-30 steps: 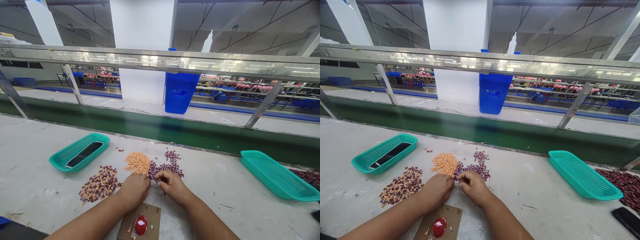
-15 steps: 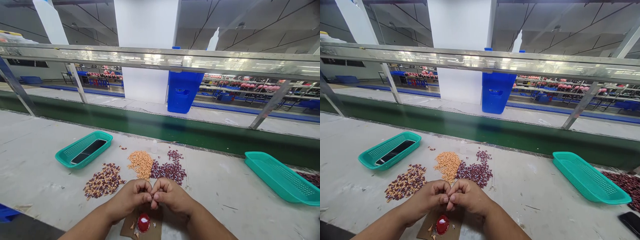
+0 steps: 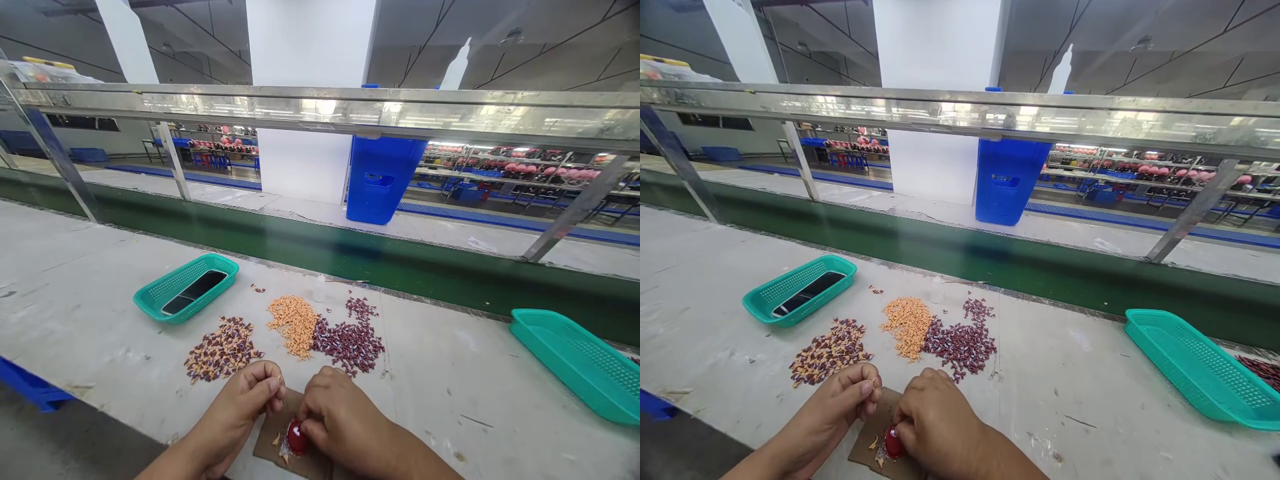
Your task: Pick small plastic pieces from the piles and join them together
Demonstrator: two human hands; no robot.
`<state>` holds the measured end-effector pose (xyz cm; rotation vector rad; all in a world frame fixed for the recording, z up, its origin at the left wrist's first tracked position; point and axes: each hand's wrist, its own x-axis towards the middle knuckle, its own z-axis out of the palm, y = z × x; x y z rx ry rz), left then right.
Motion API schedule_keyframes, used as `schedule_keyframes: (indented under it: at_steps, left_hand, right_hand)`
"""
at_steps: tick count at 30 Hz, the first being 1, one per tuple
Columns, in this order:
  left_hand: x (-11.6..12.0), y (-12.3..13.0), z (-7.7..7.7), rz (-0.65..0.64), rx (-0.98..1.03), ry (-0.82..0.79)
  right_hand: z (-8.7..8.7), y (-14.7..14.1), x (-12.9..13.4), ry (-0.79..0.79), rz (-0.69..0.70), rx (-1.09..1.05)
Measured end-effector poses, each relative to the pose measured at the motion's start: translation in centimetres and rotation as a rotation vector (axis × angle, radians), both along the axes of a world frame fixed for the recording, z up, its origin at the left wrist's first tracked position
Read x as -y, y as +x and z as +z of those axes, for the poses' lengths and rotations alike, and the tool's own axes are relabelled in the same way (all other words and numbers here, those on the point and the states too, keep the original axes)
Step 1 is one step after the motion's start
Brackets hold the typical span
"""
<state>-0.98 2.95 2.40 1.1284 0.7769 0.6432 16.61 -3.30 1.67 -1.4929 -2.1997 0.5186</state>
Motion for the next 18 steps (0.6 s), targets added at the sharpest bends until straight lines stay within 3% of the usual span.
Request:
schedule_keyframes:
  at_steps: [4, 8, 10, 15, 18]
  left_hand:
    - [0.7, -0.5, -0.4, 0.040, 0.013, -0.021]
    - [1.4, -0.5, -0.9, 0.084, 0.054, -0.082]
    - [1.8, -0.3, -1.2, 0.079, 0.088, -0.123]
    - [2.6, 0.1, -1.9, 0.032, 0.160, -0.212]
    - [3.0, 0.4, -2.2, -0.024, 0.186, -0.230]
  right_hand:
    - [-0.4, -0.8, 0.1, 0.040, 0.045, 0.213]
    - [-0.5, -1.0, 0.2, 0.059, 0.044, 0.209]
    - [-0.3, -0.9, 0.3, 0.056, 0.035, 0.092]
    - [0.0, -0.9, 0.5, 0.123, -0.120, -0.449]
    - [0.3, -1.0, 0.6, 0.145, -0.185, -0.613]
